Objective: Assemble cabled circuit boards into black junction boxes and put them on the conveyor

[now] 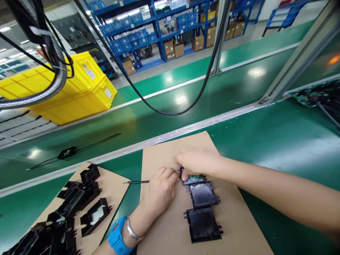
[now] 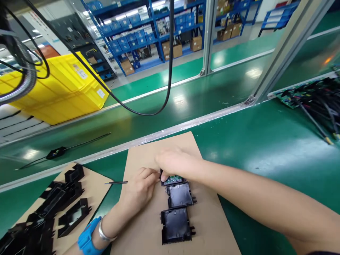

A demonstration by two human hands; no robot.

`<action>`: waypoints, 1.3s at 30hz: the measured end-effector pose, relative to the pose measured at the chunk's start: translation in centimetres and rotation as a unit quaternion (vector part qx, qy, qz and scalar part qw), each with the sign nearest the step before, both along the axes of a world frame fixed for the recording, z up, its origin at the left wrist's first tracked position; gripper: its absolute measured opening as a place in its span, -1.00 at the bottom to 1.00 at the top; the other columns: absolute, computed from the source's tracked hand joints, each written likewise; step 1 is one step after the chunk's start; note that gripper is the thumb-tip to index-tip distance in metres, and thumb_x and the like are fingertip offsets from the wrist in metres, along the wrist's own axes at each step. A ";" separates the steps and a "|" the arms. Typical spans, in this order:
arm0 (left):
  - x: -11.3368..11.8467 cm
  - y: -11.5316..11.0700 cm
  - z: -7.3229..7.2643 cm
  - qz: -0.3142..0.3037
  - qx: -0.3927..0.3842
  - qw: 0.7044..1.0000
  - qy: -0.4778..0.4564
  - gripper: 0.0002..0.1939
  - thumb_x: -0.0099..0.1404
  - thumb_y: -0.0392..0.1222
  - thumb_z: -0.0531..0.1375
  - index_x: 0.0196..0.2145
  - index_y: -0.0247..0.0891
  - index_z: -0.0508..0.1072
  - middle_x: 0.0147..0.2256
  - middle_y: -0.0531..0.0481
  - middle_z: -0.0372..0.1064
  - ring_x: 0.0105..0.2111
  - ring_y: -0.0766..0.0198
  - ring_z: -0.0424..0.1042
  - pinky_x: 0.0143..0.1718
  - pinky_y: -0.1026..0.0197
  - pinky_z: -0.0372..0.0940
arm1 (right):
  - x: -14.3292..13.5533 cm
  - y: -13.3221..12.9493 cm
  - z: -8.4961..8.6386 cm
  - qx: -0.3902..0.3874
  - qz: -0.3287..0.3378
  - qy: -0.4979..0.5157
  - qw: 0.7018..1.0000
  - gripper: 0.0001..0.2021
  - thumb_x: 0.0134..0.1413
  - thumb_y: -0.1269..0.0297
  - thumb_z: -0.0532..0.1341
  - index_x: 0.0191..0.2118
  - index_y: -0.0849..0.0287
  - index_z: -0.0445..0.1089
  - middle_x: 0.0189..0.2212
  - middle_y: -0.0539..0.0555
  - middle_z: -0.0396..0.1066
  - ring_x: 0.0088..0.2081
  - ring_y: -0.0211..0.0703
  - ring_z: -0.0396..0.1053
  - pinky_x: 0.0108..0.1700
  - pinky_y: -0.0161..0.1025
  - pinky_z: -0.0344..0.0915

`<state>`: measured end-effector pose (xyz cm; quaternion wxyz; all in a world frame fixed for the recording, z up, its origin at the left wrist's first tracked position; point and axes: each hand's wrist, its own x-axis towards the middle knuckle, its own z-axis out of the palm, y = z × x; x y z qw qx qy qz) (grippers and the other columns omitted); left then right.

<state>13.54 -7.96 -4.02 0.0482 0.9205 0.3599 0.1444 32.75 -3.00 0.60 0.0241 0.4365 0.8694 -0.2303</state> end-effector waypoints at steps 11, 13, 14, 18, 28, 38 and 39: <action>1.7 0.1 3.7 -0.185 -0.111 0.976 0.029 -0.56 0.31 -0.33 0.05 0.15 -0.26 0.29 0.13 -0.12 0.32 0.07 0.06 0.31 0.11 -0.06 0.24 | 6.9 -5.2 -0.1 0.020 -0.069 0.115 0.991 -0.36 -0.11 0.04 0.44 0.06 0.27 0.36 -0.08 0.21 0.40 -0.01 0.05 0.33 0.00 -0.10 0.28; 1.8 0.4 2.7 -0.185 -0.103 0.977 0.036 -0.56 0.32 -0.34 0.04 0.16 -0.26 0.28 0.16 -0.11 0.30 0.12 0.05 0.28 0.13 -0.07 0.22 | 6.4 -5.2 -0.8 0.029 -0.053 0.116 0.991 -0.40 -0.09 0.07 0.44 0.05 0.26 0.38 -0.11 0.19 0.40 -0.03 0.03 0.33 0.01 -0.10 0.28; 1.7 0.6 2.3 -0.184 -0.100 0.977 0.032 -0.57 0.33 -0.35 0.03 0.15 -0.27 0.30 0.16 -0.11 0.30 0.13 0.06 0.27 0.14 -0.05 0.21 | 6.1 -5.1 -0.9 0.034 -0.048 0.116 0.992 -0.45 -0.08 0.11 0.44 0.03 0.24 0.40 -0.13 0.17 0.41 -0.06 0.02 0.34 0.00 -0.10 0.29; 1.4 0.9 1.3 -0.178 -0.113 0.977 0.016 -0.64 0.38 -0.38 -0.01 0.08 -0.27 0.35 0.07 -0.07 0.38 0.12 0.15 0.29 0.16 0.05 0.22 | 5.5 -4.7 -0.7 0.028 -0.048 0.110 0.992 -0.52 -0.07 0.22 0.43 0.00 0.22 0.41 -0.17 0.12 0.42 -0.10 -0.02 0.36 -0.05 -0.13 0.30; 1.4 0.3 1.1 -0.161 -0.104 0.982 0.002 -0.61 0.32 -0.45 0.02 0.07 -0.32 0.35 0.03 -0.09 0.40 0.02 0.12 0.35 0.10 0.04 0.29 | 8.0 -5.9 -0.1 -0.021 -0.118 0.111 0.987 -0.62 0.08 0.15 0.34 -0.01 0.15 0.36 -0.14 0.07 0.43 -0.14 -0.08 0.36 -0.13 -0.20 0.28; 1.5 0.3 1.0 -0.160 -0.107 0.981 -0.017 -0.59 0.26 -0.47 0.03 0.04 -0.30 0.36 0.03 -0.09 0.39 0.01 0.15 0.35 0.07 0.07 0.30 | 6.8 -5.3 -1.0 0.091 -0.018 0.149 0.984 -0.79 0.14 0.54 -0.01 -0.40 0.18 0.30 -0.46 0.04 0.30 -0.41 -0.19 0.18 -0.37 -0.26 0.11; 1.6 0.3 1.0 -0.161 -0.108 0.981 -0.015 -0.59 0.26 -0.47 0.03 0.04 -0.30 0.36 0.03 -0.09 0.39 0.00 0.15 0.35 0.07 0.06 0.30 | 6.8 -5.2 -1.4 0.116 0.011 0.147 0.982 -0.76 0.13 0.56 -0.03 -0.41 0.19 0.30 -0.47 0.04 0.28 -0.41 -0.19 0.16 -0.37 -0.25 0.11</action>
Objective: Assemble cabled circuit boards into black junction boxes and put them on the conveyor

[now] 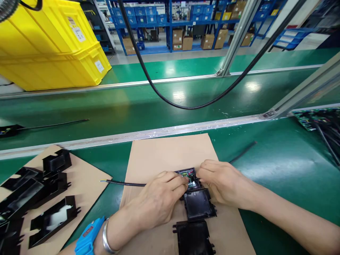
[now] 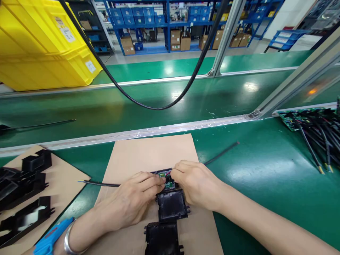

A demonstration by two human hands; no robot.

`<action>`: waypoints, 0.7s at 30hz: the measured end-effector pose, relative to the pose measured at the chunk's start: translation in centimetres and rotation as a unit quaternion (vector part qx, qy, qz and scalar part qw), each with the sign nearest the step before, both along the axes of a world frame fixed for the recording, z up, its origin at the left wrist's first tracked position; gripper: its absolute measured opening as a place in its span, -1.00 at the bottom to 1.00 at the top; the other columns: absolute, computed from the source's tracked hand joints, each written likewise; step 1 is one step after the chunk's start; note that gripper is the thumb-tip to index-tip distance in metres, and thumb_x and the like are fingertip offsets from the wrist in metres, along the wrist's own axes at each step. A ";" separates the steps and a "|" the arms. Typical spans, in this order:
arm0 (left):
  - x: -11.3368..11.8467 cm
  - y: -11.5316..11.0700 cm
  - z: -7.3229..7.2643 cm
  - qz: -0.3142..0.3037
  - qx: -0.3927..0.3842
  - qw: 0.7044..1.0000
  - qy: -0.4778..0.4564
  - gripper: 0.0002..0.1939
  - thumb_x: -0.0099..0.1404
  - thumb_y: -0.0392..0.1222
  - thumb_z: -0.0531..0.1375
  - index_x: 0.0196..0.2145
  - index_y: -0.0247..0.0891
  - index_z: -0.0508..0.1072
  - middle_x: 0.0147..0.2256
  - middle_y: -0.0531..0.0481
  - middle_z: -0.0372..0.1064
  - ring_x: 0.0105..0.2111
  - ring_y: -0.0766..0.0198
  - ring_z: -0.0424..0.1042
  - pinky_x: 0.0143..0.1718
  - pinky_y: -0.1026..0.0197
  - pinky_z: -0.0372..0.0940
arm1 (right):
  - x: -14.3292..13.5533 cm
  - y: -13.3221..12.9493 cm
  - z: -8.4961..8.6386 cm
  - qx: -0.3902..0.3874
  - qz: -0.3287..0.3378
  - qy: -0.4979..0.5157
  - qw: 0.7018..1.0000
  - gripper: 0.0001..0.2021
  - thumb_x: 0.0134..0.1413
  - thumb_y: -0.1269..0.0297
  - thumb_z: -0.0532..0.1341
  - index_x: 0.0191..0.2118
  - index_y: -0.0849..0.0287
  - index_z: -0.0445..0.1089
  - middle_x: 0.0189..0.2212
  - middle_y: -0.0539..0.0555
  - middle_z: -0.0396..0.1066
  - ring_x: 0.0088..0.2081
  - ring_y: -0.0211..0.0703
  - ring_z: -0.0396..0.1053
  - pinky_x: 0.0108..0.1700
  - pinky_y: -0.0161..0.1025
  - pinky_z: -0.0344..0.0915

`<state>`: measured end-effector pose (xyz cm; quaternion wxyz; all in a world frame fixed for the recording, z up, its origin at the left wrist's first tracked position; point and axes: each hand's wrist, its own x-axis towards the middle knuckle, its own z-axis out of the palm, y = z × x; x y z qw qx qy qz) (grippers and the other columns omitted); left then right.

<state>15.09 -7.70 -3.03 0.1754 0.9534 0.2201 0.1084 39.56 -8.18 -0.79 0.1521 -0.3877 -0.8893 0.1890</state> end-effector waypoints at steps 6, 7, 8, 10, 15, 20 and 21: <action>0.0 -0.1 -0.3 -0.002 0.022 0.999 0.036 -0.55 0.17 -0.47 0.05 0.02 -0.32 0.37 0.06 -0.08 0.36 -0.06 0.09 0.33 0.00 0.04 0.31 | 1.4 0.2 -1.8 0.093 0.040 -0.071 0.992 -0.72 0.25 0.56 -0.06 -0.34 0.22 0.34 -0.41 0.07 0.30 -0.36 -0.16 0.15 -0.28 -0.21 0.12; 0.0 -0.1 -0.4 -0.005 0.029 0.999 0.039 -0.54 0.15 -0.47 0.05 0.02 -0.32 0.37 0.09 -0.08 0.33 -0.08 0.09 0.33 -0.01 0.04 0.31 | 1.4 0.2 -1.9 0.106 0.045 -0.081 0.990 -0.71 0.27 0.54 -0.06 -0.36 0.21 0.34 -0.41 0.07 0.29 -0.37 -0.16 0.14 -0.28 -0.21 0.12; -0.1 -0.1 -0.4 -0.009 0.037 0.998 0.043 -0.52 0.13 -0.47 0.05 0.02 -0.33 0.37 0.14 -0.08 0.29 -0.09 0.09 0.33 -0.02 0.05 0.32 | 1.3 0.1 -2.0 0.120 0.050 -0.088 0.988 -0.71 0.29 0.53 -0.07 -0.37 0.21 0.33 -0.42 0.07 0.29 -0.37 -0.16 0.14 -0.29 -0.20 0.11; -0.1 -0.1 -0.3 -0.018 0.051 0.997 0.052 -0.51 0.11 -0.46 0.05 0.02 -0.34 0.38 0.22 -0.06 0.21 -0.10 0.08 0.32 -0.05 0.05 0.33 | 0.9 0.0 -2.0 0.150 0.057 -0.099 0.982 -0.70 0.28 0.53 -0.07 -0.38 0.21 0.33 -0.42 0.07 0.29 -0.36 -0.14 0.15 -0.30 -0.19 0.11; 0.6 0.1 0.6 -0.016 0.025 0.997 0.075 -0.61 0.14 -0.41 0.07 -0.05 -0.31 0.41 0.17 -0.06 0.29 -0.14 0.09 0.33 -0.07 0.04 0.34 | -0.3 -0.4 -1.5 0.193 0.071 -0.176 0.963 -0.77 0.16 0.56 0.00 -0.36 0.19 0.34 -0.40 0.09 0.32 -0.37 -0.08 0.19 -0.35 -0.15 0.08; 1.3 0.0 1.1 0.005 0.007 0.998 0.069 -0.74 0.14 -0.39 0.10 -0.19 -0.29 0.42 0.08 -0.06 0.37 -0.15 0.10 0.35 -0.09 0.06 0.33 | -0.3 -0.7 -1.6 0.182 0.069 -0.194 0.962 -0.81 0.08 0.57 0.05 -0.34 0.20 0.36 -0.38 0.11 0.34 -0.34 -0.06 0.22 -0.33 -0.14 0.11; 1.2 -0.1 1.0 0.006 0.011 0.998 0.063 -0.73 0.15 -0.38 0.10 -0.17 -0.30 0.42 0.10 -0.06 0.36 -0.15 0.10 0.35 -0.09 0.06 0.33 | -0.2 -0.7 -1.8 0.172 0.059 -0.173 0.968 -0.80 0.06 0.58 0.05 -0.34 0.20 0.36 -0.37 0.12 0.35 -0.33 -0.06 0.23 -0.31 -0.14 0.12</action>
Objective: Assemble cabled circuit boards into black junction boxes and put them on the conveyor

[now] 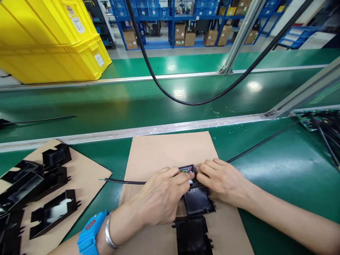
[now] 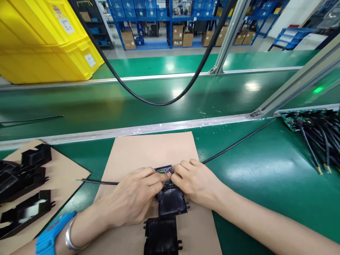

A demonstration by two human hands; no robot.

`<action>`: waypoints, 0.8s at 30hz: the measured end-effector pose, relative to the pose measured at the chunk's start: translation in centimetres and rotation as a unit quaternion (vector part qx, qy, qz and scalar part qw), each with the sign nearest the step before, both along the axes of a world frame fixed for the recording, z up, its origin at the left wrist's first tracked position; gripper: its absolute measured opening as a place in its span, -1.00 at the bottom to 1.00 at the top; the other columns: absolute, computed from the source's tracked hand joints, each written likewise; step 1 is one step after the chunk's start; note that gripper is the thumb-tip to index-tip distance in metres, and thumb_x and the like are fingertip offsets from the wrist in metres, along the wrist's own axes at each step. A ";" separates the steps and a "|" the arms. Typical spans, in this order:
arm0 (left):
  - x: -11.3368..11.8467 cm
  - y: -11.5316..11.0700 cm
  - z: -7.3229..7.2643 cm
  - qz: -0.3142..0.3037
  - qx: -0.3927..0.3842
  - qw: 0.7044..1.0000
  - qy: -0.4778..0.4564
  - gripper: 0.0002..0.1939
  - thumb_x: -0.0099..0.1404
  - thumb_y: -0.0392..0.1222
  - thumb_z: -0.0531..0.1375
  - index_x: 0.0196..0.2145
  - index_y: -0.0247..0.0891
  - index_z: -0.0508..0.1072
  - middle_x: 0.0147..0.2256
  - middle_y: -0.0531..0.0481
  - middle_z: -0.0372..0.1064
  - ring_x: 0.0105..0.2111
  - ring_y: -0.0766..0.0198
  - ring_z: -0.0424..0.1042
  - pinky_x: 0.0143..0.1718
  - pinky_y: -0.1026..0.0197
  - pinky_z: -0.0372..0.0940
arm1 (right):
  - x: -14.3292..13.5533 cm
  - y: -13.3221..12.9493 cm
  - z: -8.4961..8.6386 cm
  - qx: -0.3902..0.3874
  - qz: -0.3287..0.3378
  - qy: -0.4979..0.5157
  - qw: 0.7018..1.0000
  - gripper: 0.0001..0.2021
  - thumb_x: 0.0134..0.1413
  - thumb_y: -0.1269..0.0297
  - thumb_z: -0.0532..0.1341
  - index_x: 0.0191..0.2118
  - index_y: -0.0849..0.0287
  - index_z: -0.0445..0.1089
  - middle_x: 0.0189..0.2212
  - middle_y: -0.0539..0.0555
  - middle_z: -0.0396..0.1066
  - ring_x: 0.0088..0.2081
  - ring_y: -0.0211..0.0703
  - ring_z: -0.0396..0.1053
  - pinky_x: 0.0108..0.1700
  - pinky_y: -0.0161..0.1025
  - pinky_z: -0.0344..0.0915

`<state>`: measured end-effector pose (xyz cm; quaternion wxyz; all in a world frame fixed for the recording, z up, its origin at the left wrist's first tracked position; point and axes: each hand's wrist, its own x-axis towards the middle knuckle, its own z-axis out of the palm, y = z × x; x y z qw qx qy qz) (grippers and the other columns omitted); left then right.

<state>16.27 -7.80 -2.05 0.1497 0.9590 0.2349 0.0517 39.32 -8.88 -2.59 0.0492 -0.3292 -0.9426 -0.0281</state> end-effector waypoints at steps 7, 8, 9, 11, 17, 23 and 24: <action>-1.1 0.0 -1.0 0.004 0.020 0.998 -0.064 -0.66 0.30 -0.33 0.04 0.02 -0.33 0.35 0.12 -0.13 0.32 -0.01 0.09 0.33 0.02 0.07 0.26 | 0.4 -0.1 -1.3 -0.076 -0.073 0.172 0.979 -0.77 0.10 0.56 0.04 -0.20 0.25 0.39 -0.27 0.17 0.38 -0.24 -0.05 0.26 -0.20 -0.09 0.16; -1.2 0.0 -1.0 0.005 0.022 0.998 -0.065 -0.63 0.30 -0.33 0.04 0.05 -0.33 0.33 0.14 -0.13 0.30 0.00 0.09 0.32 0.03 0.07 0.25 | 0.5 -0.1 -1.4 -0.084 -0.071 0.189 0.976 -0.77 0.12 0.56 0.05 -0.16 0.25 0.38 -0.27 0.16 0.38 -0.23 -0.05 0.26 -0.19 -0.09 0.16; -1.2 -0.1 -1.0 0.003 0.026 0.998 -0.063 -0.60 0.29 -0.33 0.04 0.08 -0.33 0.32 0.17 -0.13 0.27 0.01 0.09 0.32 0.02 0.07 0.24 | 0.6 -0.1 -1.5 -0.090 -0.070 0.204 0.972 -0.76 0.13 0.55 0.06 -0.13 0.25 0.37 -0.27 0.15 0.39 -0.23 -0.05 0.26 -0.18 -0.08 0.16; -1.1 -0.2 -1.1 -0.001 0.039 0.998 -0.056 -0.53 0.27 -0.35 0.04 0.15 -0.32 0.27 0.21 -0.09 0.23 0.00 0.09 0.30 0.01 0.07 0.21 | 0.7 0.0 -1.6 -0.104 -0.070 0.225 0.966 -0.77 0.17 0.52 0.07 -0.10 0.25 0.36 -0.27 0.14 0.39 -0.22 -0.06 0.26 -0.17 -0.08 0.17; -0.9 -1.1 -1.1 0.017 0.095 0.994 -0.044 -0.40 0.26 -0.51 -0.05 0.26 -0.41 0.13 0.10 -0.10 0.36 0.10 0.12 0.20 0.08 0.05 0.01 | 1.0 0.5 -1.7 -0.135 -0.056 0.262 0.954 -0.80 0.16 0.54 0.07 -0.21 0.21 0.40 -0.34 0.10 0.37 -0.26 -0.10 0.24 -0.19 -0.12 0.17; 0.2 -1.6 -0.7 0.030 0.090 0.995 -0.019 -0.40 0.20 -0.51 -0.03 0.22 -0.62 0.11 0.03 -0.31 0.37 0.01 0.03 0.27 0.05 -0.01 0.05 | 0.8 0.8 -1.3 -0.139 -0.048 0.231 0.962 -0.81 0.13 0.57 0.07 -0.36 0.22 0.40 -0.41 0.08 0.33 -0.31 -0.13 0.20 -0.23 -0.15 0.18; 0.3 -1.6 -0.6 0.033 0.084 0.996 -0.019 -0.39 0.19 -0.51 -0.03 0.22 -0.62 0.11 0.03 -0.33 0.36 0.00 0.01 0.28 0.04 -0.03 0.06 | 0.8 0.8 -1.3 -0.138 -0.049 0.231 0.962 -0.81 0.13 0.57 0.07 -0.36 0.23 0.40 -0.41 0.08 0.34 -0.31 -0.12 0.20 -0.23 -0.15 0.18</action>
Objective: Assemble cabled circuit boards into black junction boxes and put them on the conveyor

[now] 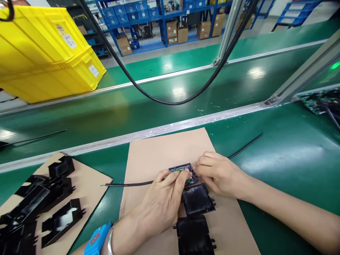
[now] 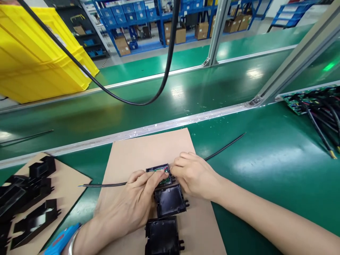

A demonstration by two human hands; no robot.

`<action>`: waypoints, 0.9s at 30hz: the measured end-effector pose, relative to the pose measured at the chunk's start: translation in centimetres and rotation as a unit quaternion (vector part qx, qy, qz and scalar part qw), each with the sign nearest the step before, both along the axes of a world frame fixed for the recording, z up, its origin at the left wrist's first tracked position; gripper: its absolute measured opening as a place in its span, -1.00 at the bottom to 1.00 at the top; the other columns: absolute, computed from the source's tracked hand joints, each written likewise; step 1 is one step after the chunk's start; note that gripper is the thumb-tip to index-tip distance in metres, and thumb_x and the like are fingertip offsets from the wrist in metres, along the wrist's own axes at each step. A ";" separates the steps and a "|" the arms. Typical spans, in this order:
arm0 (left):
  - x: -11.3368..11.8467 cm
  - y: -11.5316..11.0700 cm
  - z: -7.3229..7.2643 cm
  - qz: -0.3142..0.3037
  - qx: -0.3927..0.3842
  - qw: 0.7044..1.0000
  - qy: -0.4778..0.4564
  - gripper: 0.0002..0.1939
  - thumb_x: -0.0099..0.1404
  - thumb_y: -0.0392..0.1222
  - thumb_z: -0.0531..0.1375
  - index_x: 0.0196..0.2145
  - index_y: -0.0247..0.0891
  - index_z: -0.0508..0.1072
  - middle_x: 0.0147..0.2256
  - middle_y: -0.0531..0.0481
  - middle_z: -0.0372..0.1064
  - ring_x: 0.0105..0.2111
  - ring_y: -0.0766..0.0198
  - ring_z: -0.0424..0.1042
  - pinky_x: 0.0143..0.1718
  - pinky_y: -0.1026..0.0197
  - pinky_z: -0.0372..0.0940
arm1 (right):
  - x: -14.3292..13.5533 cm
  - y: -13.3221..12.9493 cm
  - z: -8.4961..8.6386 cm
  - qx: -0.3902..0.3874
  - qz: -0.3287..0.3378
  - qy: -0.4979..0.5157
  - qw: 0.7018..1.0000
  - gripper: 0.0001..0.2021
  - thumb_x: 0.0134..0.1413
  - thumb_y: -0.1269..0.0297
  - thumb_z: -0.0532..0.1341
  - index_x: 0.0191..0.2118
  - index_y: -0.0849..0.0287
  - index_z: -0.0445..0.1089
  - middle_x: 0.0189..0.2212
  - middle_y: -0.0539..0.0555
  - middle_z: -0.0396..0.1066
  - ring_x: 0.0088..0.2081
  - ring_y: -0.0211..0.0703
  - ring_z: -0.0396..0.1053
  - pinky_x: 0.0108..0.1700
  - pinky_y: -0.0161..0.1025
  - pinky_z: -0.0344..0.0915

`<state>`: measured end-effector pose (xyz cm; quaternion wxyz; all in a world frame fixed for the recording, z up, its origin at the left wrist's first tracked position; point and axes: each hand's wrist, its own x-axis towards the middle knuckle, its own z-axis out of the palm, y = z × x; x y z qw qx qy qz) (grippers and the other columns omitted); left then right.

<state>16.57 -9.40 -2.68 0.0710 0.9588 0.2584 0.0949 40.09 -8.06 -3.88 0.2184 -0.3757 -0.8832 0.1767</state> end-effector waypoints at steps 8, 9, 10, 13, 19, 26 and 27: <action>-3.0 2.4 2.0 0.117 -0.122 0.975 -0.142 -0.48 0.27 -0.37 0.09 0.18 -0.21 0.14 0.03 -0.10 0.38 0.07 0.09 0.25 0.08 -0.01 0.12 | 0.6 -0.3 -0.5 0.009 -0.022 0.033 0.999 -0.81 0.20 0.44 0.13 -0.14 0.24 0.45 -0.31 0.12 0.41 -0.21 -0.07 0.28 -0.10 -0.08 0.24; -3.5 2.8 2.4 0.142 -0.133 0.970 -0.143 -0.53 0.26 -0.34 0.12 0.12 -0.20 0.20 -0.02 -0.07 0.41 0.04 0.08 0.27 0.06 -0.01 0.14 | 0.6 -0.4 -0.4 0.007 -0.024 0.040 0.999 -0.81 0.19 0.44 0.13 -0.13 0.23 0.45 -0.30 0.12 0.41 -0.20 -0.07 0.29 -0.08 -0.08 0.24; -3.9 3.1 2.6 0.157 -0.146 0.967 -0.134 -0.61 0.25 -0.32 0.15 0.04 -0.19 0.27 -0.08 -0.05 0.44 0.00 0.09 0.30 0.03 0.01 0.16 | 0.6 -0.4 -0.3 0.007 -0.027 0.051 0.998 -0.81 0.19 0.44 0.14 -0.13 0.23 0.45 -0.30 0.12 0.42 -0.20 -0.08 0.29 -0.08 -0.09 0.25; -4.3 3.7 2.7 0.158 -0.184 0.966 -0.087 -0.82 0.19 -0.32 0.22 -0.22 -0.18 0.40 -0.20 0.01 0.44 -0.15 0.13 0.35 -0.08 0.04 0.20 | 0.0 -0.4 0.5 0.007 -0.050 0.097 0.994 -0.84 0.20 0.45 0.14 -0.17 0.22 0.45 -0.30 0.11 0.42 -0.20 -0.11 0.30 -0.10 -0.14 0.27; -3.5 3.8 1.3 0.148 -0.198 0.966 -0.079 -0.96 0.24 -0.29 0.22 -0.32 -0.19 0.45 -0.28 0.04 0.45 -0.22 0.18 0.36 -0.12 0.10 0.21 | -4.8 2.0 4.1 -0.070 -0.077 -0.101 0.989 -0.71 -0.02 0.12 0.40 -0.28 0.22 0.42 -0.28 0.13 0.45 -0.10 0.01 0.32 -0.12 -0.15 0.29; -3.7 3.9 1.1 0.148 -0.198 0.966 -0.073 -0.96 0.25 -0.31 0.20 -0.34 -0.20 0.45 -0.32 0.02 0.42 -0.24 0.21 0.35 -0.16 0.15 0.25 | -9.2 5.6 4.5 -0.135 -0.036 -0.231 0.963 -0.59 -0.39 0.09 0.55 -0.41 0.16 0.46 -0.43 0.12 0.49 -0.26 0.10 0.44 -0.30 -0.14 0.30; -3.7 3.9 1.3 0.147 -0.194 0.967 -0.069 -0.96 0.23 -0.31 0.21 -0.34 -0.21 0.44 -0.32 0.02 0.41 -0.24 0.20 0.35 -0.17 0.15 0.25 | -9.0 5.7 4.4 -0.135 -0.037 -0.227 0.964 -0.59 -0.39 0.05 0.54 -0.41 0.15 0.46 -0.45 0.12 0.48 -0.29 0.09 0.45 -0.32 -0.15 0.29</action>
